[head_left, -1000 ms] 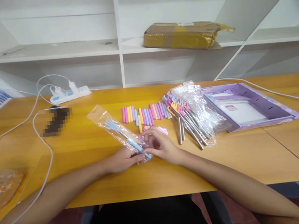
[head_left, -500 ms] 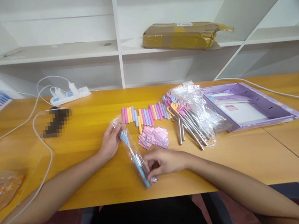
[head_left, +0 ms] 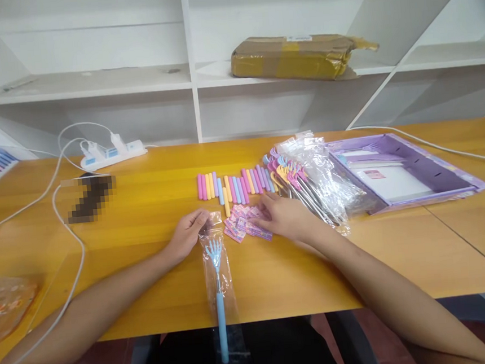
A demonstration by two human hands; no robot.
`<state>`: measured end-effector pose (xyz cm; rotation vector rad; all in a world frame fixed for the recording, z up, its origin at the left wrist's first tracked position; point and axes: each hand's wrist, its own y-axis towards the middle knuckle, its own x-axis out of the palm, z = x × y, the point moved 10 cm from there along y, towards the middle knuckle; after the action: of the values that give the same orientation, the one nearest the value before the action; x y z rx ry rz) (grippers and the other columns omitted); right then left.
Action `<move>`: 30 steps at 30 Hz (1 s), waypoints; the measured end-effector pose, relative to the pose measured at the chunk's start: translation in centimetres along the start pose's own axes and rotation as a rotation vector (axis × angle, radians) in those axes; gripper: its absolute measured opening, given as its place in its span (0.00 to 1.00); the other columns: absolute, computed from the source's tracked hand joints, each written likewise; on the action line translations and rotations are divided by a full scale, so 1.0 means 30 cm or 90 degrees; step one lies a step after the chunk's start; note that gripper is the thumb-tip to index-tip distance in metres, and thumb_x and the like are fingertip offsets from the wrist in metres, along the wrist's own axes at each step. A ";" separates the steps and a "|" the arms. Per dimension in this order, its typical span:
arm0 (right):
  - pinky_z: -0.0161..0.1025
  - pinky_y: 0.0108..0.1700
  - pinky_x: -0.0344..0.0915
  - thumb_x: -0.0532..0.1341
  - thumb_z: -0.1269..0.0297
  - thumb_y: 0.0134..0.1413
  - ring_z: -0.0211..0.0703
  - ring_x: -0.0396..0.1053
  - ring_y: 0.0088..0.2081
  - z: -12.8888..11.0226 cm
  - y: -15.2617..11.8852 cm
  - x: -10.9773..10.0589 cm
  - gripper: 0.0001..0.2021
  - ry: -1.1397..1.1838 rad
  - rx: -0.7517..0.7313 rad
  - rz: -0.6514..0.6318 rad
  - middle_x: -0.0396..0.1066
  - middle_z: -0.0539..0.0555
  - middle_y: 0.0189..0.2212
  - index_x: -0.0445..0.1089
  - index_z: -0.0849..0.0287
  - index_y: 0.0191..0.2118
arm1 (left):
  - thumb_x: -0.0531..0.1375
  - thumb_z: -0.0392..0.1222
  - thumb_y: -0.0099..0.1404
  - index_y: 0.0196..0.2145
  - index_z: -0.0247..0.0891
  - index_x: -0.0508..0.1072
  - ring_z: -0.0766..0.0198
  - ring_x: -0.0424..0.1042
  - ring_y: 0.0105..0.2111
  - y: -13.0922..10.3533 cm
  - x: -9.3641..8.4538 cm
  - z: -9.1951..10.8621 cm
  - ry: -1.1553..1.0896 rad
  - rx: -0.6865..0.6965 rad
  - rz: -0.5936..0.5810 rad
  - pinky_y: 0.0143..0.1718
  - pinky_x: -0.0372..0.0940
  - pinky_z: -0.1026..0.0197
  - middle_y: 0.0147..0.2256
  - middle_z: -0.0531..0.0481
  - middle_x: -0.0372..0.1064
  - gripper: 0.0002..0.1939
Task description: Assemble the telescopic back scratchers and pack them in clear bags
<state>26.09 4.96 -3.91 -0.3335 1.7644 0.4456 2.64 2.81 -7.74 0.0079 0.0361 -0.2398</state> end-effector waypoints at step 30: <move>0.37 0.33 0.73 0.62 0.66 0.72 0.39 0.73 0.31 -0.229 -0.057 -0.119 0.03 0.372 -0.217 0.328 0.75 0.52 0.37 0.68 0.54 0.47 | 0.56 0.55 0.79 0.60 0.41 0.76 0.52 0.77 0.55 -0.027 0.161 0.048 0.100 0.078 -0.200 0.60 0.68 0.50 0.56 0.43 0.78 0.22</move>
<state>21.78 0.22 0.75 -0.2564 2.3524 1.1120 7.18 0.86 -6.47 0.1443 0.1796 -0.5552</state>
